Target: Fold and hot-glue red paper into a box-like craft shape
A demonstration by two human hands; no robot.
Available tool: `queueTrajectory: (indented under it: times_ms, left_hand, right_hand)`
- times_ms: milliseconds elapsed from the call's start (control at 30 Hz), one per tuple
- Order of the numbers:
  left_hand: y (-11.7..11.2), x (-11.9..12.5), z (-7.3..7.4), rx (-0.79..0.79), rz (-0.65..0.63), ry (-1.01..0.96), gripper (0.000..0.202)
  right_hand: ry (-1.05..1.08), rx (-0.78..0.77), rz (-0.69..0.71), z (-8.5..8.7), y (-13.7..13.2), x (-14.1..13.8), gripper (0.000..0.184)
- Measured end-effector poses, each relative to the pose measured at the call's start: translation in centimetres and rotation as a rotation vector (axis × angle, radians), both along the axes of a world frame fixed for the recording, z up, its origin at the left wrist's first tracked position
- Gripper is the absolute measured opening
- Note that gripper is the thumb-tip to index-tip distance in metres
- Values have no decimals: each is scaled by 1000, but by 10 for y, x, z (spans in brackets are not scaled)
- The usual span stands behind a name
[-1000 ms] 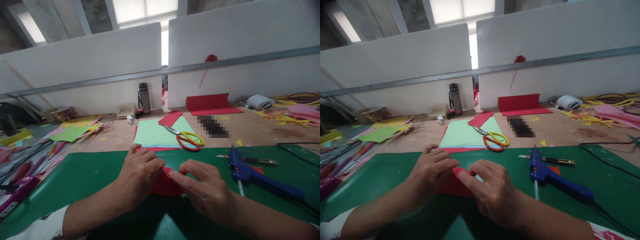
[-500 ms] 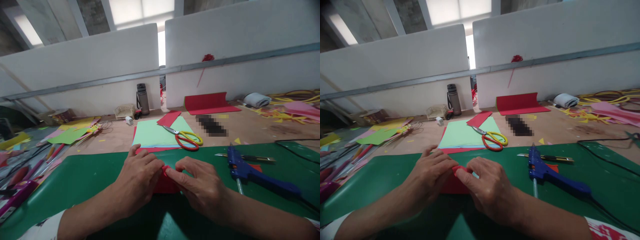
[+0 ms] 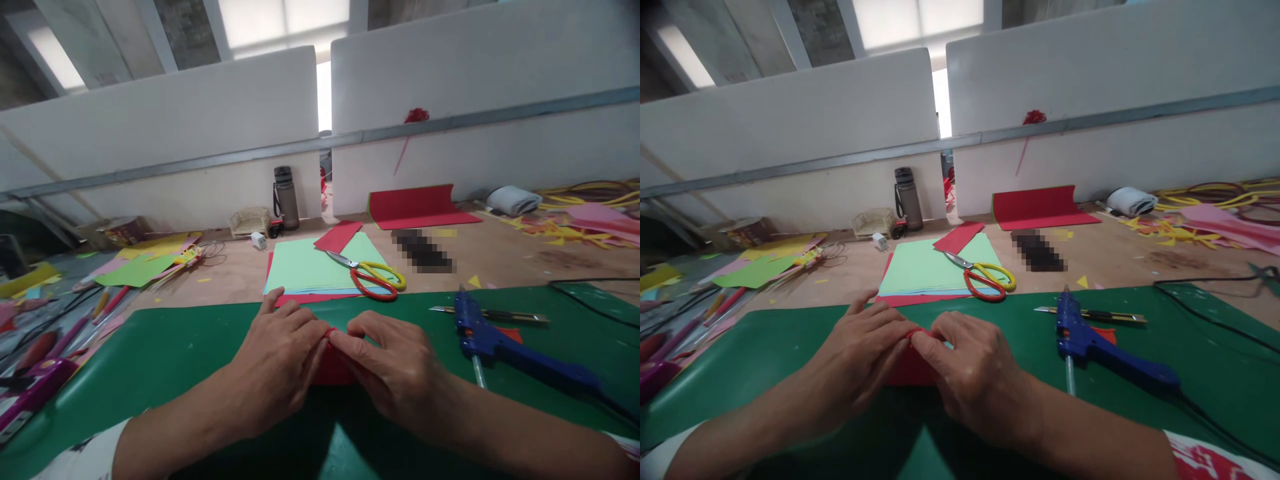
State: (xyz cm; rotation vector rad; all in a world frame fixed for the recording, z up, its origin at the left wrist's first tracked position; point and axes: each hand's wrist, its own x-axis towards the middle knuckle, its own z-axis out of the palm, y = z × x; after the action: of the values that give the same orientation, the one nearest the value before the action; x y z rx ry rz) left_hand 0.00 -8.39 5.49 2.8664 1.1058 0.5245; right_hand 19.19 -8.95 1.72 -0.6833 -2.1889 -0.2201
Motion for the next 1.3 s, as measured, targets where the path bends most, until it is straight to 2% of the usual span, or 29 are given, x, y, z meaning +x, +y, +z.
queueTrajectory:
  times_ms: [400,633,833,967,1100,1300]
  left_hand:
    - [-2,3,-7,64,1,-70,22]
    - [-2,2,-8,37,-9,-19,16]
    - [-1,2,-7,10,4,-21,21]
    - [-1,3,-8,47,25,-65,28]
    - [-3,2,-10,96,11,-111,24]
    - [-5,3,-10,123,-6,-140,20]
  right_hand:
    - [45,-51,25,0,1,-2,17]
    - [42,-79,12,1,-1,-3,16]
    - [23,-85,19,-1,-1,-6,19]
    - [27,-88,38,0,-1,-5,24]
    - [66,-79,6,0,-1,-2,14]
    - [11,-43,-55,-1,0,-2,6]
